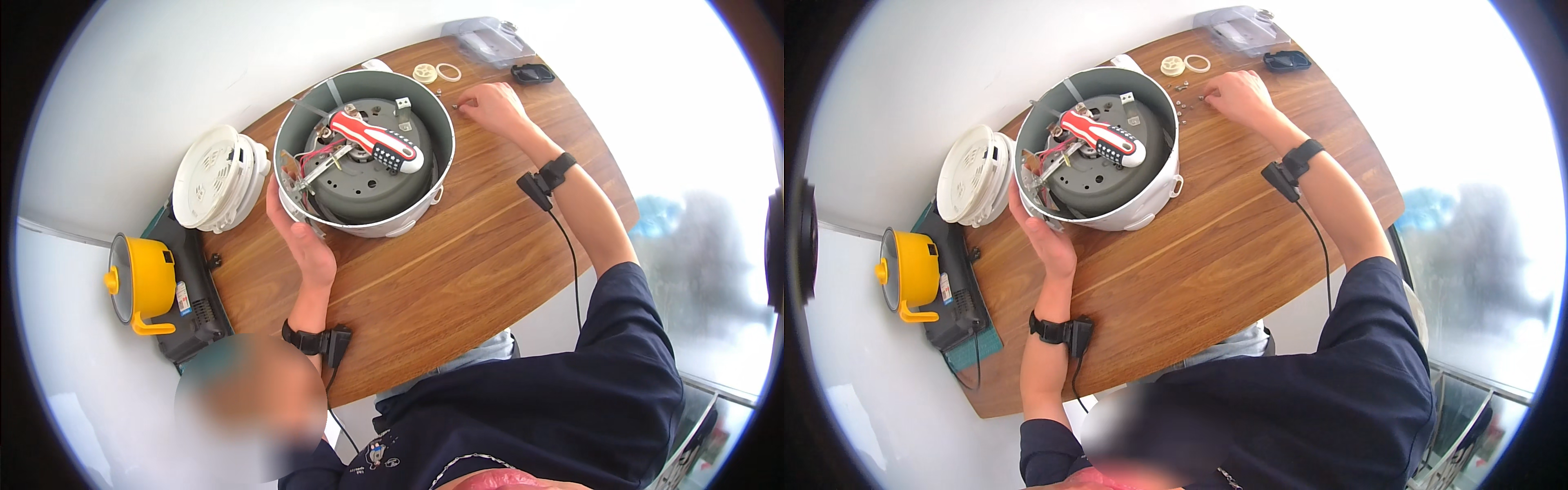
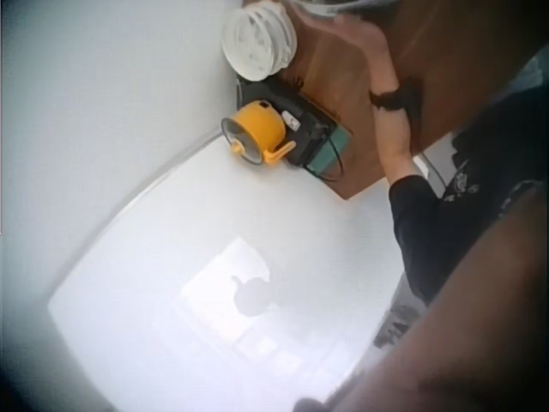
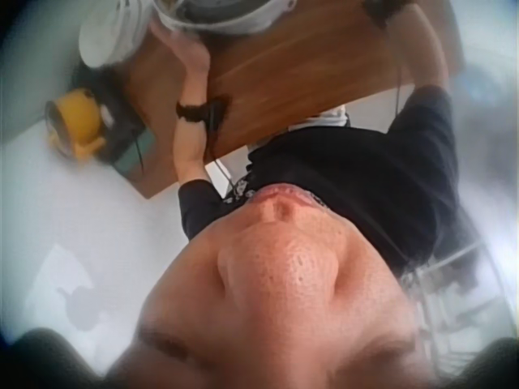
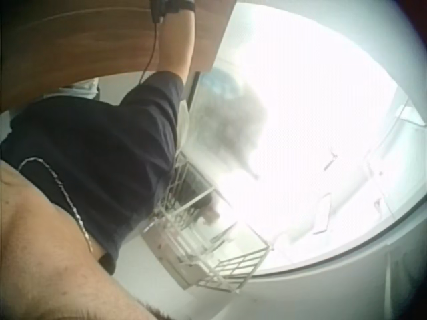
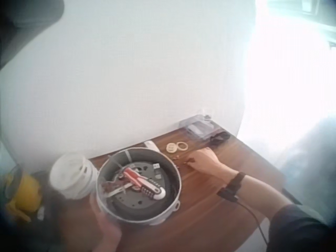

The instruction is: The person uses a screwdriver to tighten screws on the internal components of a disassembled appliance. They manipulate wires and small parts within the device's housing on a wooden table.

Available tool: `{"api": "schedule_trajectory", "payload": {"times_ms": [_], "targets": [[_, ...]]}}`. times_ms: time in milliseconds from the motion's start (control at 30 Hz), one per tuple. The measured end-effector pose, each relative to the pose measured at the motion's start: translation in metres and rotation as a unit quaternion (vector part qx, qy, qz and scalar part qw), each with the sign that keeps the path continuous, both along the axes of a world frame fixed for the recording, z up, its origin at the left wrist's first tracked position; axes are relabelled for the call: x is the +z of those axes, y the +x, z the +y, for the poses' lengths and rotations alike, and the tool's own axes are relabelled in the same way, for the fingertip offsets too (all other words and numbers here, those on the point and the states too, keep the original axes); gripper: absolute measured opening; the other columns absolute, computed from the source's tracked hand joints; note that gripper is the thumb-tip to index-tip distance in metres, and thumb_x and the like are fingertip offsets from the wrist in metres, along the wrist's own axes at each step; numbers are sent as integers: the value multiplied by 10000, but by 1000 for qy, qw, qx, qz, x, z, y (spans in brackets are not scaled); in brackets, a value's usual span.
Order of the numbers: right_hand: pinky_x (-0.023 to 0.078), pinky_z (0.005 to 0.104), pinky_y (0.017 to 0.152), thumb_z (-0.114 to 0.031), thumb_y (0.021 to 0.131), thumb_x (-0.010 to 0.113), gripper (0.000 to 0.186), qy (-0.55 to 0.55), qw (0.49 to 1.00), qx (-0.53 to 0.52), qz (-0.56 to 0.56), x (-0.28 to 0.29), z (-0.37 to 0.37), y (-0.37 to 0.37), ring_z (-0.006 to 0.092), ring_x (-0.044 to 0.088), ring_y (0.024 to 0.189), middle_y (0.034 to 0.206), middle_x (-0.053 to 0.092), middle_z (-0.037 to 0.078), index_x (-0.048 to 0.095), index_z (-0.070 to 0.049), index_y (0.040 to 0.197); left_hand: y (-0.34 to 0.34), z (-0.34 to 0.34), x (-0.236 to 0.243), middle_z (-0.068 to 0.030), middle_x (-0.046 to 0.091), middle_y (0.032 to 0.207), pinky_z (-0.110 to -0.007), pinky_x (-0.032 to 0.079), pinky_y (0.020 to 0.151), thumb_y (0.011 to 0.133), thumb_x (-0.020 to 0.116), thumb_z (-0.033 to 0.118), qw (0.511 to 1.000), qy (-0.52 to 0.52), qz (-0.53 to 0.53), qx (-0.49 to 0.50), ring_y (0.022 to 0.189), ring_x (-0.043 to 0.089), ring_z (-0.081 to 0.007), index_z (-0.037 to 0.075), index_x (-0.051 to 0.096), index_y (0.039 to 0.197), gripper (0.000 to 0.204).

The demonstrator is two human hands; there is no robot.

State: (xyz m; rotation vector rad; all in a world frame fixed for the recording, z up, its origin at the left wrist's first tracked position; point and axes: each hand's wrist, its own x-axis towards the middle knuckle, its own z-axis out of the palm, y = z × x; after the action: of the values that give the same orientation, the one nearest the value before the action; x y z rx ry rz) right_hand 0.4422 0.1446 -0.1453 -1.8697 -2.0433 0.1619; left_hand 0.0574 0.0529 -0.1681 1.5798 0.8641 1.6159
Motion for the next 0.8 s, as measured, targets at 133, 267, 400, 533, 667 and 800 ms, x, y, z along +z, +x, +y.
{"api": "schedule_trajectory", "payload": {"times_ms": [133,267,400,533,667,800], "targets": [[569,433,800,-243,922,704,219,53,998,-24,39,17,-1,-3,318,736,857,920,793,106,824,-105,1043,1,0,1,-187,294,1639,-463,280,1260,1056,378,714,1000,7,10,6,1528,331,-292,-39,155,1637,976],[564,338,712,-297,948,744,265,101,963,-34,247,60,-11,-39,238,688,720,821,739,78,800,-68,1070,0,0,0,-193,290,1642,-464,272,1263,1058,386,707,1000,1,6,1,1532,324,-298,-41,151,1636,974],[542,340,665,-309,940,771,269,171,946,119,247,116,-59,-99,216,634,671,767,667,58,769,-77,1076,-5,-2,-3,-186,299,1636,-455,279,1257,1059,406,694,1000,1,0,0,1518,340,-289,-35,149,1642,968],[551,389,680,-335,911,789,313,217,950,225,22,134,-88,-129,269,666,730,819,662,74,736,-98,1109,-6,2,-9,-170,279,1694,-471,233,1288,1071,399,672,1000,12,-6,-7,1559,304,-283,8,144,1657,921],[560,435,715,-360,871,805,434,139,961,240,-12,131,-88,-138,327,698,830,914,696,103,699,-113,1211,-6,0,-9,-174,265,1700,-466,236,1286,1075,413,657,1000,12,-7,-9,1557,304,-279,14,143,1658,908],[545,430,727,-292,841,834,548,108,966,232,-21,129,-89,-141,334,693,842,985,707,112,636,-119,1322,-8,0,-9,-177,252,1705,-461,240,1285,1076,417,651,1000,15,-12,-17,1559,303,-283,19,130,1660,907]]}}
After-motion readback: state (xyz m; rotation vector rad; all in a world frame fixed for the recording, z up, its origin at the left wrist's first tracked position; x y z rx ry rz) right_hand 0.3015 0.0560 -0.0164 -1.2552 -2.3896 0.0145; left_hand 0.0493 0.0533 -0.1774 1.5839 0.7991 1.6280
